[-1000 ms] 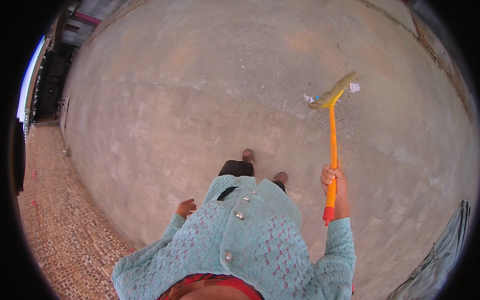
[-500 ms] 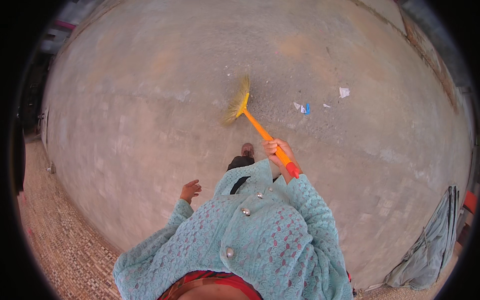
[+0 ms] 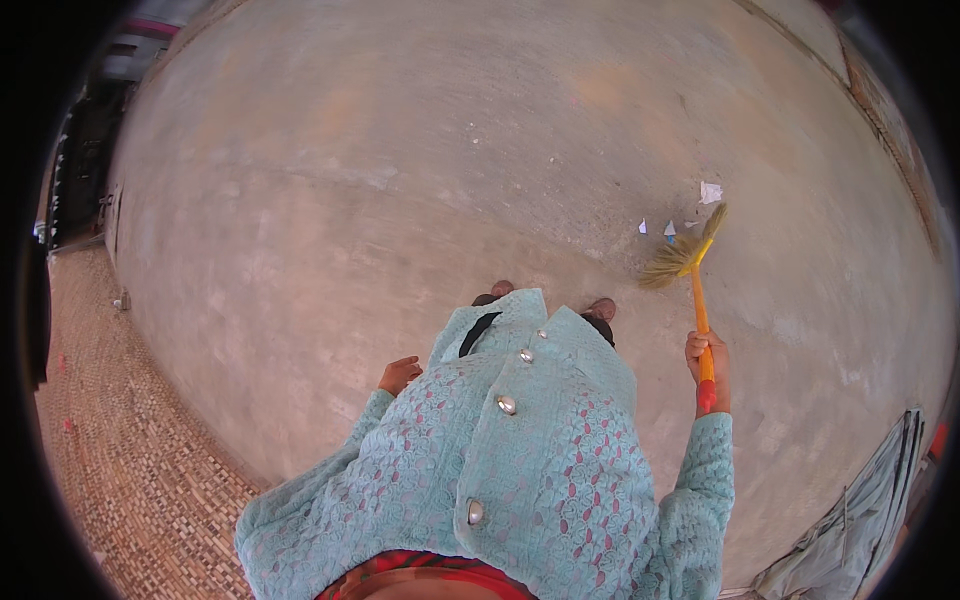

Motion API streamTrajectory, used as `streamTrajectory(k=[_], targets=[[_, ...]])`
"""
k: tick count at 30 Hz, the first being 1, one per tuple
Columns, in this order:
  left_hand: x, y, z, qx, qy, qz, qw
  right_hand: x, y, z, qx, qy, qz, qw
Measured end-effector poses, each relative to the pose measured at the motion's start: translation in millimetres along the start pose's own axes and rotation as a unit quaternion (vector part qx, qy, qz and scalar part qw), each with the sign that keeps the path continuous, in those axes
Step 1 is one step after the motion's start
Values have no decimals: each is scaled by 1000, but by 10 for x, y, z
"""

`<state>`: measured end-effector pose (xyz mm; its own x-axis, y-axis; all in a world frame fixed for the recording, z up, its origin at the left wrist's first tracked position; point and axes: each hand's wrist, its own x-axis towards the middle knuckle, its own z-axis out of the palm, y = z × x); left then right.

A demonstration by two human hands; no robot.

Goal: The person sweeps a concrete patio area using a yellow broom, moving debris and dust toward the edges of the space. The person repeatedly sweeps different sections of the patio, including areas near a brick border and a patterned mat.

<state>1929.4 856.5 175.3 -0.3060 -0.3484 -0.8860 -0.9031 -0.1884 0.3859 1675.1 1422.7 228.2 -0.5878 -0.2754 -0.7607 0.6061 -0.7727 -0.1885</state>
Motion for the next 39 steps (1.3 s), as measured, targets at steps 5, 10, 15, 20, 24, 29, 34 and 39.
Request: streamTrajectory(k=[5, 10, 15, 20, 24, 29, 34, 39], targets=[[241, -122, 62, -18, -5, 32, 999, -500, 302, 409, -10, -38, -59, 998], [273, -95, -40, 46, -3, 98, 994, -576, 722, 841, 135, -146, 47, 979], [-59, 20, -158, -4, 31, 39, 999, 70, 1098, 1218, 180, -220, 151, 947], [-444, 296, -290, -11, 42, 20, 999, 1132, 1310, 1519, 183, -185, 195, 946], [-609, 407, -422, 17, 55, 26, 998, 1342, 1052, 994, 210, -147, 171, 951], [-543, 472, -382, 40, 32, 28, 998, 877, 150, 89, 205, -90, 74, 972], [-318, 493, -281, 57, 1, 55, 997, 176, -302, 126, 104, -38, -40, 993], [-73, 418, -278, 30, -15, 61, 998, -545, 76, 660, -72, -12, -119, 990]])
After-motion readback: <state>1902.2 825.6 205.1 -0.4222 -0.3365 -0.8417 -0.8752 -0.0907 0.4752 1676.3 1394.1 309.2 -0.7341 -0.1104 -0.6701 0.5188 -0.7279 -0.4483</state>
